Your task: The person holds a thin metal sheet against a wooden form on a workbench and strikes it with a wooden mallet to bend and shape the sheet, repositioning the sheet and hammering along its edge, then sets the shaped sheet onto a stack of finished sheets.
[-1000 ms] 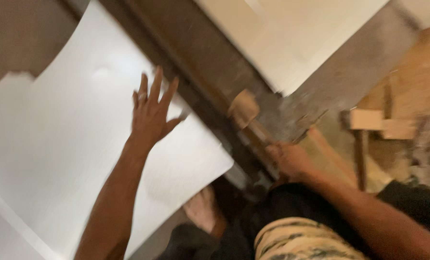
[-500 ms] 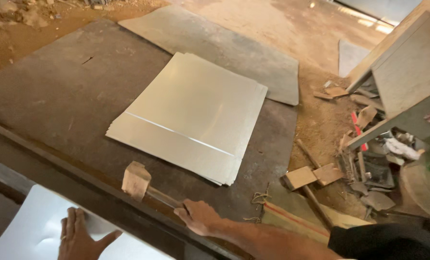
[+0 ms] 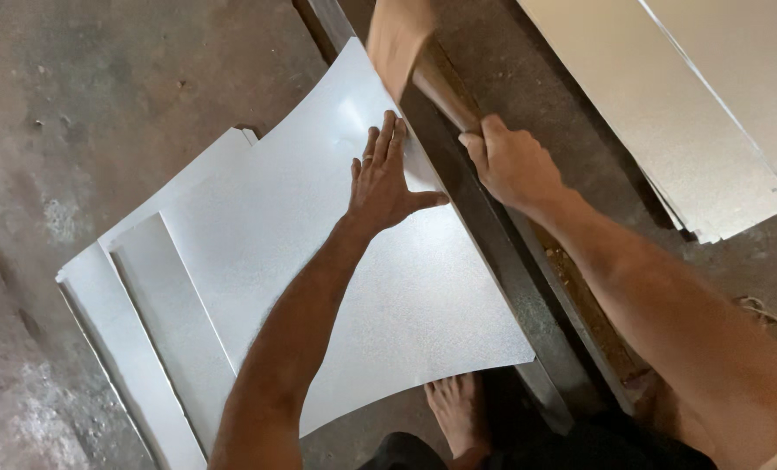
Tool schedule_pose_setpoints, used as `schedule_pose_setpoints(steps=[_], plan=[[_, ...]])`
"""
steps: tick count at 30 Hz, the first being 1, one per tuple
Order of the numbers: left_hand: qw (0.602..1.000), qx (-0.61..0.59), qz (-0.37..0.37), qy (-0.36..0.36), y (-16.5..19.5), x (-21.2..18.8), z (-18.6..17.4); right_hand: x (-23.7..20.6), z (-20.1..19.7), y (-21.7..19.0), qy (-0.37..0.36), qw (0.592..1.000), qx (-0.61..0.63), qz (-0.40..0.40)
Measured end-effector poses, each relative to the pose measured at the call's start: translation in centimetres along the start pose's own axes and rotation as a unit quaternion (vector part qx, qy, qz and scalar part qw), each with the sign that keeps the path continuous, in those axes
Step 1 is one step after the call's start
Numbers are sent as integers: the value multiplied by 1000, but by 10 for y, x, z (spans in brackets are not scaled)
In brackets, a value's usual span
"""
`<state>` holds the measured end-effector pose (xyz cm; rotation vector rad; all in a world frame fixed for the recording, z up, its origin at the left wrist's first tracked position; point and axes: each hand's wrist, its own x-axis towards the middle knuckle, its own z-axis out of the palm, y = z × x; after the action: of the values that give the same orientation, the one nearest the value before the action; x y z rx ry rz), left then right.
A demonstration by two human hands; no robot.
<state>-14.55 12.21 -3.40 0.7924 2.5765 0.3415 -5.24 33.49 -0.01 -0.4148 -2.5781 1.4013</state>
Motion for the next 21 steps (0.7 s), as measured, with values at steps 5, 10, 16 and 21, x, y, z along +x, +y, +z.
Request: schedule_pose_setpoints(steps=[5, 10, 16, 21], plan=[[1000, 6, 18, 14, 0, 11, 4, 33, 7, 31, 132, 946, 292, 57], [1000, -3, -8, -6, -2, 8, 5, 30, 20, 37, -74, 969, 174, 158], [1000, -7, -1, -10, -2, 9, 6, 47, 24, 22, -26, 956, 244, 164], [1000, -15, -6, -16, 1, 8, 3, 67, 24, 11, -52, 926, 280, 248]])
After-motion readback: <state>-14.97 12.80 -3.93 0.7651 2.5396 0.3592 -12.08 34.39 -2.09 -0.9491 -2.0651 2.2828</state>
